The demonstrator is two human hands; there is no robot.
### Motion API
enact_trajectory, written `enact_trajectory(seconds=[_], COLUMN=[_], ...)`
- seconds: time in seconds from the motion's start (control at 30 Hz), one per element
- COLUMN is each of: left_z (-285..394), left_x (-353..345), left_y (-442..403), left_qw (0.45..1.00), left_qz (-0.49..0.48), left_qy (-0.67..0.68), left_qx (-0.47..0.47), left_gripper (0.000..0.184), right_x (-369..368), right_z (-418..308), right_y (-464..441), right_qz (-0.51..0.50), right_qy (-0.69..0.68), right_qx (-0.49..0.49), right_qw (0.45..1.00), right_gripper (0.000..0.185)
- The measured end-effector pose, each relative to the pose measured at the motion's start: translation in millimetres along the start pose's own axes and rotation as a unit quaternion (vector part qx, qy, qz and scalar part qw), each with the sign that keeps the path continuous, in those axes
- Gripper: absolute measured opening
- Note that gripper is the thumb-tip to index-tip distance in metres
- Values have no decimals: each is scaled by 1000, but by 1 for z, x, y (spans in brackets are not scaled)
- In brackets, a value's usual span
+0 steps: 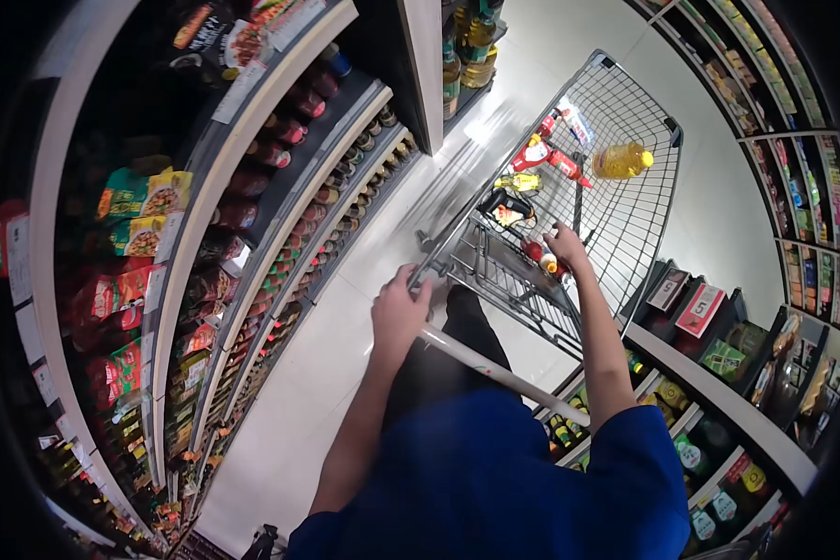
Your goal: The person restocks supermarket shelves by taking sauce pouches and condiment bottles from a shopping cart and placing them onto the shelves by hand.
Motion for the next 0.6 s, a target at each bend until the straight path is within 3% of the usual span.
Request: enact_trajectory(seconds=[0.1,0.13,0.27,0.33,0.43,0.5,0.53,0.6], left_z=[-6,-10,-6,-7,-4,-1,-1,0], left_x=[4,4,9,8,8,8,8,7], left_y=[-7,-9,-11,-11,-11,-11,-12,-11], left_qw=[997,996,992,987,990,990,989,988], left_qz=[25,21,31,24,65,72,75,80], left_qy=[-46,-46,-15,-18,37,37,39,41], left_qx=[48,76,118,156,119,119,122,122], left_gripper=[33,32,24,21,18,17,18,18], right_x=[-61,-78,-136,-165,-184,-195,-206,-205], right_z=[74,87,110,114,119,130,138,152], right_y=[-27,-28,-38,-49,-53,-53,-52,-53], right_qz=[-59,-73,-201,-201,-170,-161,-233,-178], right_qy=[-28,-73,-160,-157,-157,-144,-179,-103], right_qx=[-67,-86,-160,-136,-131,-187,-205,-250], right_qw=[996,991,953,957,964,958,934,946], right_gripper=[79,98,116,120,122,124,126,120])
Point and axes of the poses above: each hand's wrist, its own y-axis away from the middle knuckle, its own x-axis out of the back of the hand, z = x × y, the point moved 10 cm from there along -y, towards the middle knuckle, and after that the axes turned 14 degrees about x, right-handed, at the moved point
